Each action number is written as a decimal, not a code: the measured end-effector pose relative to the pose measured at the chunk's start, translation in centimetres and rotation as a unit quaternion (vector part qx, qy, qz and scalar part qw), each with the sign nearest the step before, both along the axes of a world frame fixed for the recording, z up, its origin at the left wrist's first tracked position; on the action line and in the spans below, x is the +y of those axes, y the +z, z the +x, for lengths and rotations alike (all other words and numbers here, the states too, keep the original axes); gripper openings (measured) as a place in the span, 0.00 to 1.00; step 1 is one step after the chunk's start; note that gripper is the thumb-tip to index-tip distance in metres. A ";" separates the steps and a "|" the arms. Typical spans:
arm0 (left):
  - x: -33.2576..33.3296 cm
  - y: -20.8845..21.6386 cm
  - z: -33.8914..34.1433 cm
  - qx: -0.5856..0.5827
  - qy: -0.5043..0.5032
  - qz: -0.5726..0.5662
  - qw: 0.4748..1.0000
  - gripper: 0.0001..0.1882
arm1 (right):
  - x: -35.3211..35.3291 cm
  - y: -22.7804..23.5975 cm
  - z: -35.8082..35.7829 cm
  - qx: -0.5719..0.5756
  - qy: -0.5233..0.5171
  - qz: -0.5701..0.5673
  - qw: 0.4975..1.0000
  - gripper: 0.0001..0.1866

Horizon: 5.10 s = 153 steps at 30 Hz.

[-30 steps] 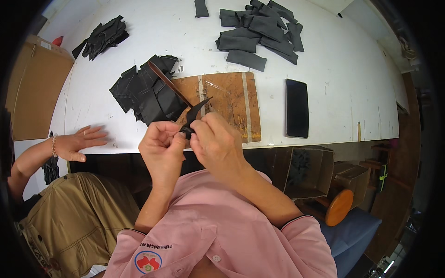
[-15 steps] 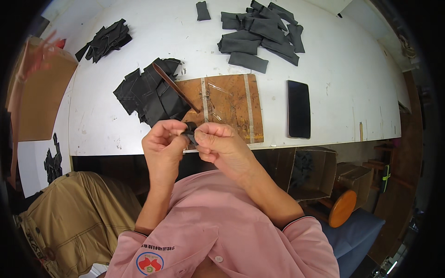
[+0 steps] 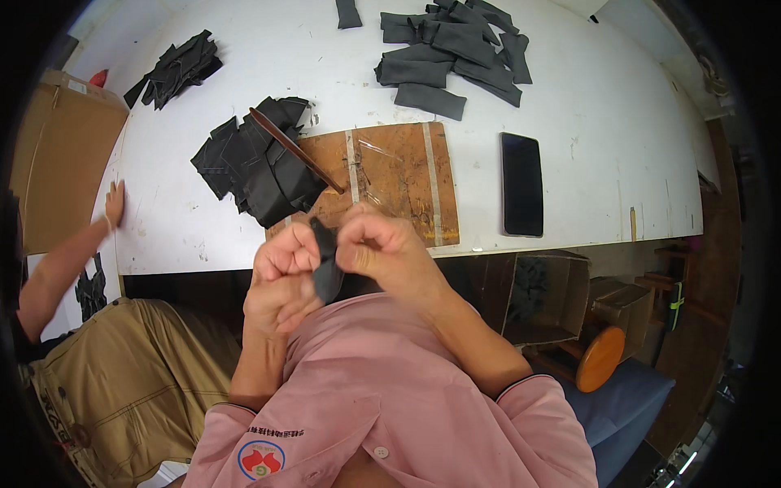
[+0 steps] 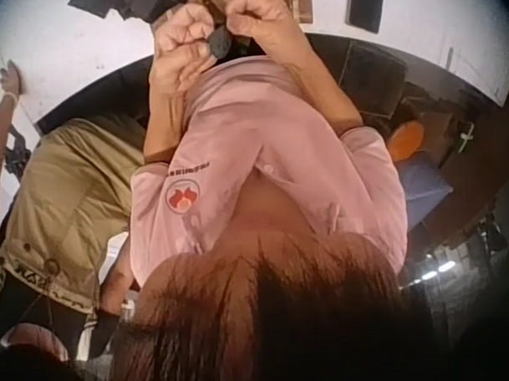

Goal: Folding and preparing small black fabric strips on a workbench.

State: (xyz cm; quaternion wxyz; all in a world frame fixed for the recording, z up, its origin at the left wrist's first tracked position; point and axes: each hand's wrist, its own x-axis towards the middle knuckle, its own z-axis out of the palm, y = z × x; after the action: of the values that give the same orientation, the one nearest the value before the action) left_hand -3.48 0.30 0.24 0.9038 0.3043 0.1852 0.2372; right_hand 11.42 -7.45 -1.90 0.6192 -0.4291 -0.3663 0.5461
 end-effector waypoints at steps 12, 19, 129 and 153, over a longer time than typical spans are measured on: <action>-3.2 0.9 2.8 0.202 0.260 0.311 0.892 0.10 | 1.0 2.7 0.6 -0.199 -0.105 0.110 0.968 0.04; -2.5 0.6 2.5 0.175 0.335 0.537 0.754 0.05 | 0.3 4.7 0.2 -0.234 -0.068 0.057 0.968 0.05; 3.9 6.3 5.2 0.043 0.238 0.397 0.885 0.06 | 6.4 4.3 3.3 -0.551 -0.035 0.092 0.829 0.14; 6.2 5.9 3.4 0.004 0.315 0.361 0.878 0.04 | 6.7 7.0 3.0 -0.586 -0.037 0.117 0.801 0.15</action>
State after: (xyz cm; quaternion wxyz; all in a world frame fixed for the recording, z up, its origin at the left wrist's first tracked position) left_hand -0.07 6.52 6.14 0.6081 0.5357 0.1768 0.5585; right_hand 14.41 -0.75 5.13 0.3514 -0.6050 -0.7043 0.1200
